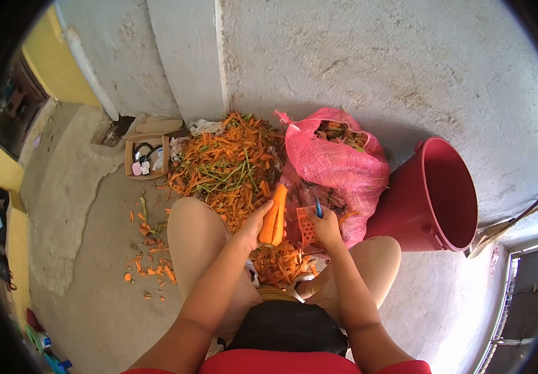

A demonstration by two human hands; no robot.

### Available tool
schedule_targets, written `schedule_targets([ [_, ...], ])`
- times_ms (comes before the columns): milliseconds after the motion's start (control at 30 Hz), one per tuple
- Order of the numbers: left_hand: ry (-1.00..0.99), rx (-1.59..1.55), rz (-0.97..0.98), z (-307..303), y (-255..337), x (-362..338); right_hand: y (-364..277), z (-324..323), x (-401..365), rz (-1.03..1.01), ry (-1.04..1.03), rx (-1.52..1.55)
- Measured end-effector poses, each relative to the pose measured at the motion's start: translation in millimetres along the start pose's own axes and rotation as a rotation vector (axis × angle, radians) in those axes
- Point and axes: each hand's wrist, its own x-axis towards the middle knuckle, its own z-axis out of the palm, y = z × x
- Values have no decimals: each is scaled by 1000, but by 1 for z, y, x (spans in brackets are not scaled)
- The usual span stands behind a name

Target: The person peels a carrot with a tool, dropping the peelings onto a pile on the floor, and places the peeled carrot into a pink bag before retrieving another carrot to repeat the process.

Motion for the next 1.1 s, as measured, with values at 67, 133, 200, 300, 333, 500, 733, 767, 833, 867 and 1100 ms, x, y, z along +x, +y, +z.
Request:
schedule_targets([
  [67,103,-25,118,6,0,-1,1,1,-3,73,1,20],
  [133,176,-46,252,8,-1,2,4,8,-7,200,-16,321],
  [200,131,-124,321,13,0,-1,6,17,-12,302,-34,543],
  [300,22,-232,460,14,1,0,8,30,-17,389,-89,734],
  [333,-23,-268,510,13,0,0,11,33,-17,398,-120,785],
  [500,-89,-401,543,21,2,-3,-5,37,-29,529,-397,980],
  [733,-98,-279,658,17,-1,1,-20,34,-27,509,-411,984],
  [767,-148,-221,703,11,-4,4,-17,32,-24,472,-391,968],
  [833,-271,-178,615,11,-2,4,-14,23,-15,397,-351,935],
  [867,-332,-156,572,11,-1,3,-13,16,-11,397,-311,962],
  [1100,-399,141,-3,25,4,-20,-7,-17,13,271,-90,819],
])
